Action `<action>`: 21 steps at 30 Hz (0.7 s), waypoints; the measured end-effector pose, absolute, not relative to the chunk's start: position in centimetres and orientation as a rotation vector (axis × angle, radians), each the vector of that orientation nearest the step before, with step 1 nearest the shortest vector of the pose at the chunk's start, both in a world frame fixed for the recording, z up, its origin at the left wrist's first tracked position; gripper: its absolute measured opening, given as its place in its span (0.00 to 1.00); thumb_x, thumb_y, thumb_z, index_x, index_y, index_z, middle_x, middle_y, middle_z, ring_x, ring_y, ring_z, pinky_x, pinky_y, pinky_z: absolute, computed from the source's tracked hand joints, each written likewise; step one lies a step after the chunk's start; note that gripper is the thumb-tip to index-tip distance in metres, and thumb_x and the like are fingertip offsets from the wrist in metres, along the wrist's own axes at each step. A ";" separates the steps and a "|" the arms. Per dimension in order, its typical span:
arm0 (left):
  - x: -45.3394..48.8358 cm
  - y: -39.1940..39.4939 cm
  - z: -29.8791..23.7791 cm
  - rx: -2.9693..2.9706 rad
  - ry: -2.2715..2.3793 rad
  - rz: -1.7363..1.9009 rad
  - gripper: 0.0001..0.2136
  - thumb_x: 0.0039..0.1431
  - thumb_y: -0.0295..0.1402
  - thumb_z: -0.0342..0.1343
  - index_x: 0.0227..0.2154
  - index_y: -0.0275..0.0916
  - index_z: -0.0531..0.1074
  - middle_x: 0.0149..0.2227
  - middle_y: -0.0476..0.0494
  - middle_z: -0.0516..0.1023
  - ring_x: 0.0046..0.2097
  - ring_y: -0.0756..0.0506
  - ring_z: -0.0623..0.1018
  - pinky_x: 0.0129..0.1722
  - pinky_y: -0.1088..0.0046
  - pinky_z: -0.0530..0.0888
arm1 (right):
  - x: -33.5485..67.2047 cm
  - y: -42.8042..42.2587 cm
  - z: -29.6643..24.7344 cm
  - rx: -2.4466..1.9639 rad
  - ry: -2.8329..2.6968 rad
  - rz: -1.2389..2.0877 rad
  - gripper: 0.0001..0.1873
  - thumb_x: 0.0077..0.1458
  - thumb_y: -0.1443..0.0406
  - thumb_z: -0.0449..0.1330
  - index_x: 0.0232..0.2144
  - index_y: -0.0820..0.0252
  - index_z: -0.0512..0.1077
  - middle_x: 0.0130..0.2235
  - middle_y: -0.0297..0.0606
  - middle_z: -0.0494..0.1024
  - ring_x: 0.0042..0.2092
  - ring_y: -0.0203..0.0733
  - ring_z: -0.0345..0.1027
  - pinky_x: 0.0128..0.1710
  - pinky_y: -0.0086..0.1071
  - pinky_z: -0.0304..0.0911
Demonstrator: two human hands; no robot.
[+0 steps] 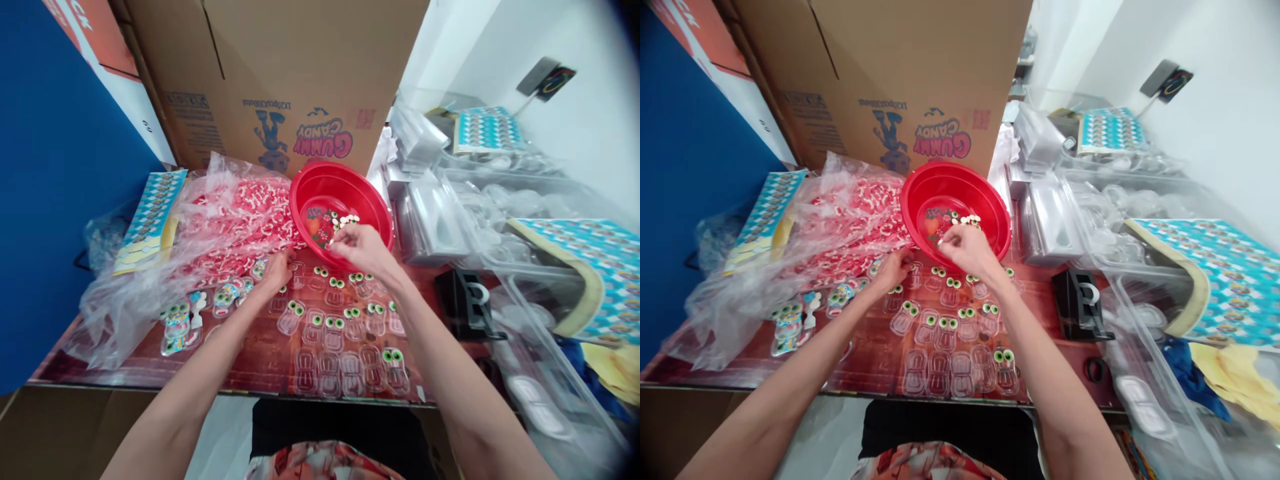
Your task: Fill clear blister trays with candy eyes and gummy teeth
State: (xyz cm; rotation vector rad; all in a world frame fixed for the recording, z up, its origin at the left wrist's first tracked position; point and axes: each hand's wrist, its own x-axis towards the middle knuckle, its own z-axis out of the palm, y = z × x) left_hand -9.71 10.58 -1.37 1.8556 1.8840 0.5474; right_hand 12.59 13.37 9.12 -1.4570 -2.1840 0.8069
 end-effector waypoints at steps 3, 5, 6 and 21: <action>-9.8 10.3 -1.2 1.880 1.855 0.532 0.15 0.52 0.23 0.52 0.40 0.35 0.79 0.38 0.39 0.83 0.41 0.43 0.79 0.46 0.66 0.74 | 9.7 9.2 8.1 -1.222 -2.394 0.869 0.07 0.56 0.68 0.58 0.36 0.61 0.76 0.34 0.37 0.79 0.35 0.40 0.72 0.39 0.31 0.64; -9.8 10.1 -1.1 1.892 1.864 0.513 0.15 0.53 0.23 0.51 0.39 0.35 0.80 0.38 0.38 0.83 0.40 0.43 0.79 0.47 0.66 0.74 | 7.5 7.9 6.5 -1.354 -2.505 0.716 0.11 0.57 0.70 0.56 0.41 0.62 0.75 0.40 0.45 0.79 0.40 0.45 0.73 0.41 0.34 0.65; -9.8 10.0 -1.1 1.896 1.875 0.503 0.15 0.53 0.23 0.50 0.39 0.35 0.80 0.38 0.38 0.84 0.40 0.43 0.79 0.46 0.65 0.74 | 6.6 7.8 5.6 -1.434 -2.536 0.681 0.14 0.58 0.71 0.54 0.44 0.62 0.74 0.43 0.48 0.78 0.42 0.47 0.73 0.41 0.35 0.65; -9.8 9.6 -0.2 1.957 1.911 0.403 0.15 0.55 0.23 0.51 0.40 0.35 0.81 0.39 0.34 0.83 0.41 0.39 0.81 0.42 0.67 0.72 | 4.7 7.8 6.6 -1.571 -2.553 0.686 0.20 0.60 0.72 0.50 0.52 0.62 0.70 0.49 0.49 0.77 0.45 0.47 0.74 0.42 0.34 0.65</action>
